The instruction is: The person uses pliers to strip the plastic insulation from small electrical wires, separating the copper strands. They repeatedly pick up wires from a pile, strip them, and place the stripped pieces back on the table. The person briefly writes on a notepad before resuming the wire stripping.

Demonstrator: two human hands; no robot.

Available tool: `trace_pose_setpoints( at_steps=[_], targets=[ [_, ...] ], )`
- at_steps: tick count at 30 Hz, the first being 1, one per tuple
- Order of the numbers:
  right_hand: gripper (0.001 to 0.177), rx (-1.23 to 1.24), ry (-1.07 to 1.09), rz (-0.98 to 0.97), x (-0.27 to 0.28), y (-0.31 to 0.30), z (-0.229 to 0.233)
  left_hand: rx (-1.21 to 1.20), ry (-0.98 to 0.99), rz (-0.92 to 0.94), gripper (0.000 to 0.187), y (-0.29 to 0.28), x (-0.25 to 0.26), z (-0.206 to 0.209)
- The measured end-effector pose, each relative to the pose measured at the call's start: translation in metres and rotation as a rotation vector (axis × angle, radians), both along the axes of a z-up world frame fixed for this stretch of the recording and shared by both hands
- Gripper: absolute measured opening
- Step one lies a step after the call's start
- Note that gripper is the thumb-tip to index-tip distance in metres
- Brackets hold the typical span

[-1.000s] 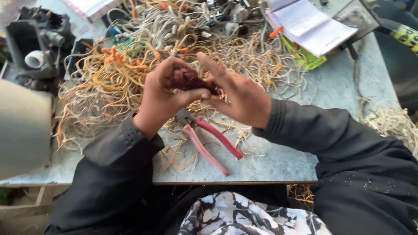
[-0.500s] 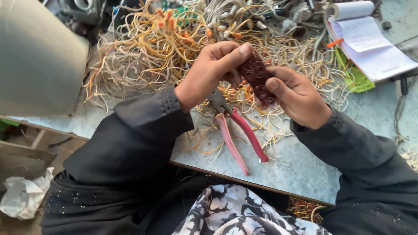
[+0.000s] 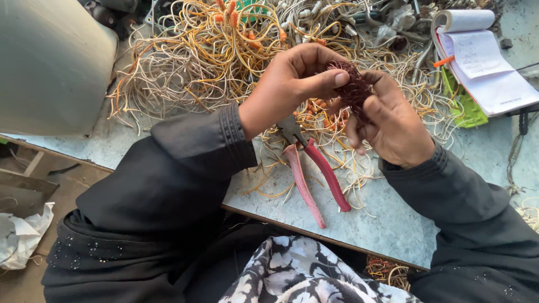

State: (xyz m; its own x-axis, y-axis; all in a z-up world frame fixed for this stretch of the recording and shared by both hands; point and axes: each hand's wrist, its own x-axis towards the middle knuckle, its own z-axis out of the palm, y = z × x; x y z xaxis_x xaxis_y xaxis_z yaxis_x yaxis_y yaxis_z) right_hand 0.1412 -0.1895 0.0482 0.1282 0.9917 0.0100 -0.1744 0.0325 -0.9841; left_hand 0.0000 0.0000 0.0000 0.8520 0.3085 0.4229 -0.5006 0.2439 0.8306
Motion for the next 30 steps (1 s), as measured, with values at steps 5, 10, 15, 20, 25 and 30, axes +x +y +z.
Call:
trace_pose_setpoints(
  at_steps=[5, 10, 15, 20, 25, 30],
  targets=[
    [0.037, -0.035, -0.16, -0.14, 0.001, -0.002, -0.013, 0.174, -0.014, 0.137, 0.018, -0.007, -0.001, 0.003],
    [0.034, -0.043, -0.228, -0.17, 0.003, -0.004, -0.019, 0.448, 0.057, 0.404, 0.018, -0.015, -0.014, 0.014],
    [0.036, -0.047, -0.19, -0.233, -0.002, 0.001, -0.02, 0.511, 0.049, 0.537, 0.02, -0.032, -0.019, 0.023],
    [0.056, 0.026, 0.002, -0.078, 0.0, 0.0, -0.007, 0.558, -0.037, 0.491, 0.03, -0.038, -0.026, 0.028],
    [0.079, 0.062, 0.188, 0.198, -0.004, -0.003, 0.008, 0.92, -0.19, 0.63, 0.037, -0.034, -0.029, 0.032],
    [0.081, 0.114, 0.101, 0.242, -0.013, -0.014, 0.014, 0.848, -0.154, 0.593, 0.052, -0.032, -0.028, 0.029]
  ],
)
